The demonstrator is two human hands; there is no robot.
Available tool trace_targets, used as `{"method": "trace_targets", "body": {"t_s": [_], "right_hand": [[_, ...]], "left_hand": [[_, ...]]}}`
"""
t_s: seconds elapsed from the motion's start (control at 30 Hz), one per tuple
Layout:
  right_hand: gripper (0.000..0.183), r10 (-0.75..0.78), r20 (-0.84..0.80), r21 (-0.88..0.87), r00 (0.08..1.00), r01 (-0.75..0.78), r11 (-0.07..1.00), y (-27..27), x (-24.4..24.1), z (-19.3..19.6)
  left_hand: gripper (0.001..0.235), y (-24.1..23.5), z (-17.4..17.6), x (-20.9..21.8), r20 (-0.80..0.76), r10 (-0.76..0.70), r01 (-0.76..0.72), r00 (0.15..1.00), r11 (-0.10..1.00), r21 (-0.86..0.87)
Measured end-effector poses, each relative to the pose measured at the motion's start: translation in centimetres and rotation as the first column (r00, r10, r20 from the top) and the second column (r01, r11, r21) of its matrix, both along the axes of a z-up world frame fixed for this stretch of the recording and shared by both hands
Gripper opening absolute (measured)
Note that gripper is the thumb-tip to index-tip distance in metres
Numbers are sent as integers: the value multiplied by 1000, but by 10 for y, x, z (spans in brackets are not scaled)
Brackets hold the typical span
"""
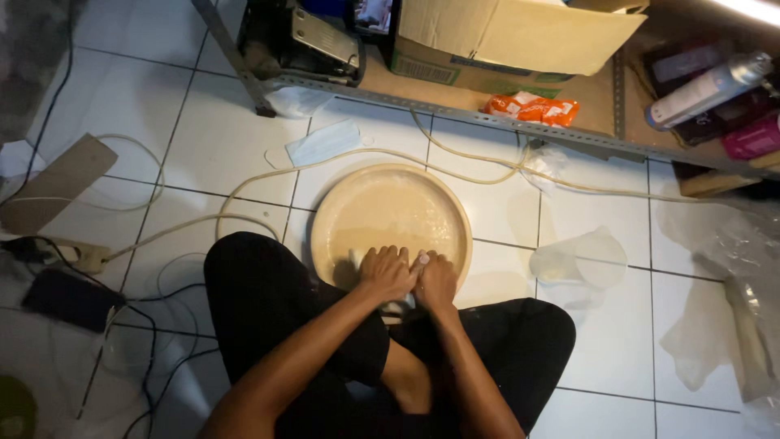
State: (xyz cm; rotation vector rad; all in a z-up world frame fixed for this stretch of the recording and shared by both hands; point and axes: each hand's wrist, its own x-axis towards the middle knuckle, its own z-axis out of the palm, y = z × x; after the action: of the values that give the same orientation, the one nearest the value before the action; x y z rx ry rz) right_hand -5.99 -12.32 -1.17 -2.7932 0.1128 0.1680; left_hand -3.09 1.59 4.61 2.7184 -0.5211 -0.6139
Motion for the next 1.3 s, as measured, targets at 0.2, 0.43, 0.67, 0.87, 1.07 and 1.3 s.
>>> {"method": "trace_targets", "body": {"t_s": [0.2,0.43,0.67,0.87,1.07,1.3], "right_hand": [[28,-17,-26,312,1000,24,950,-10,16,-18],[38,-147,-212,223,966,194,955,-4,51,7],[43,-216,-270,118,938,255,960,-3,65,23],[37,-241,-87,49,967,245,968,-14,81,17],[37,-108,381,-204,918,197,959,-10,66,20],[51,-263,254,-87,931,293,952,-28,64,-4]], "left_hand": [[73,-7,-9,19,36,35,-33,999,999,-41],[68,-7,-9,47,47,74,-70,996,995,-66],[69,-10,34,64,-139,40,-52,989,996,-78],[59,-27,-7,73,131,106,-92,986,990,-106],[38,-40,-84,46,683,177,-91,709,983,-161],[94,-5,8,-3,59,-157,154,986,986,58]]}}
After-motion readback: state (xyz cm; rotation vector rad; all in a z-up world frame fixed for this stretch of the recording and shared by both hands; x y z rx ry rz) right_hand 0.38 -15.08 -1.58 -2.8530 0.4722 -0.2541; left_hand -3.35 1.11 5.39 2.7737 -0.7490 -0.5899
